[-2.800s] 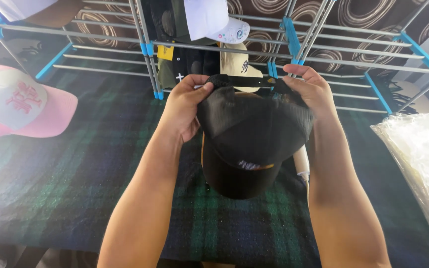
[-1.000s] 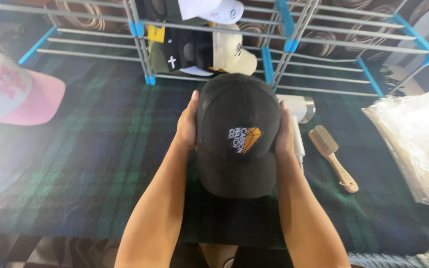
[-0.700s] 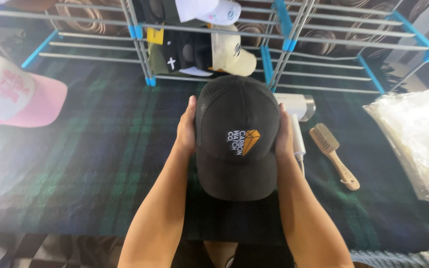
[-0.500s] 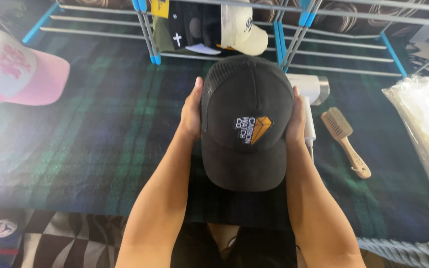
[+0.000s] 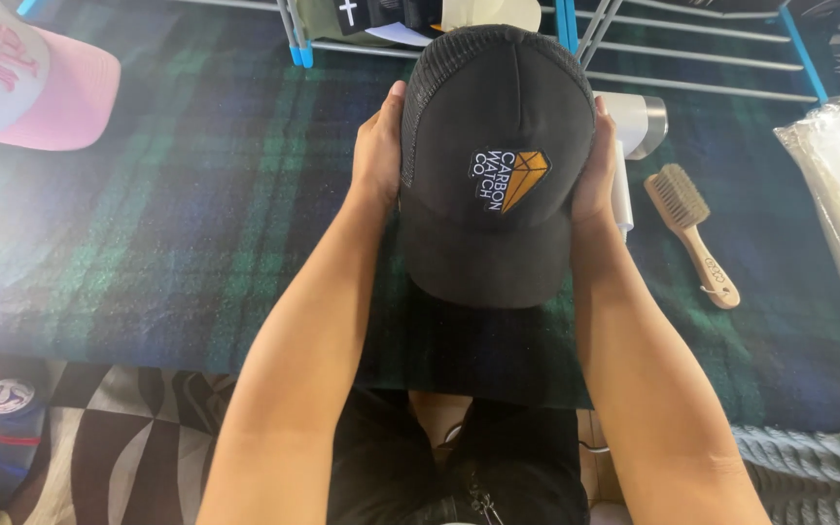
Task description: Brushing a black mesh cap with a wooden brush while applying heat from a hairdryer to clean or reshape it.
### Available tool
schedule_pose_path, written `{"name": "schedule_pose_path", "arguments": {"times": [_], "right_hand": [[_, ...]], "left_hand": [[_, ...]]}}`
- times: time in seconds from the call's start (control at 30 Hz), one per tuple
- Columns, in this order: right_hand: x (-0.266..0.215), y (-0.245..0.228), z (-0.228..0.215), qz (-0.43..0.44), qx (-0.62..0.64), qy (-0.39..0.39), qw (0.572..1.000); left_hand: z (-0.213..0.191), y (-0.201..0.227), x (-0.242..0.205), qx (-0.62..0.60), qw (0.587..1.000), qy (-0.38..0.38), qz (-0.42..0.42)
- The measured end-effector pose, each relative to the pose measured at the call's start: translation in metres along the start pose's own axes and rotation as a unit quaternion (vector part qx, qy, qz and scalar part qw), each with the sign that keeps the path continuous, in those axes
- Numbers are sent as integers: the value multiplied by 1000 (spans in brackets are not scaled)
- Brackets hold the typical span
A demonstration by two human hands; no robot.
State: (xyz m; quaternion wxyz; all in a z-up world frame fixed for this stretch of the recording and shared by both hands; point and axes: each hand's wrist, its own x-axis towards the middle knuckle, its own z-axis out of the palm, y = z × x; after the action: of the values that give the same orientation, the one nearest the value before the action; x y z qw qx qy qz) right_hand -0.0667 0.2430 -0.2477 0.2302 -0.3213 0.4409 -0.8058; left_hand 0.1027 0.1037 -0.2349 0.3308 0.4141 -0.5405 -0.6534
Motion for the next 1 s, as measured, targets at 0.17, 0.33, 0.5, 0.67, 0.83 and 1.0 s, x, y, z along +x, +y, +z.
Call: {"name": "schedule_pose_path", "arguments": {"times": [0.17, 0.33, 0.5, 0.67, 0.83, 1.0], "right_hand": [[5, 17, -18, 87, 13, 56, 994], [10, 72, -73, 72, -32, 26, 997], [-21, 50, -48, 59, -57, 18, 996], [-39, 27, -21, 49, -10, 35, 998], [-29, 25, -28, 3, -149, 12, 989], [-2, 22, -46, -54, -16, -68, 996]], "left_hand": [[-11, 17, -35, 101, 993, -54, -16], [-16, -19, -50, 37, 990, -101, 88], [-21, -40, -52, -7, 987, -93, 128], [-17, -56, -29, -103, 966, -129, 198], [-13, -93, 6, -219, 925, -171, 260], [-12, -78, 14, -152, 935, -94, 307]]}}
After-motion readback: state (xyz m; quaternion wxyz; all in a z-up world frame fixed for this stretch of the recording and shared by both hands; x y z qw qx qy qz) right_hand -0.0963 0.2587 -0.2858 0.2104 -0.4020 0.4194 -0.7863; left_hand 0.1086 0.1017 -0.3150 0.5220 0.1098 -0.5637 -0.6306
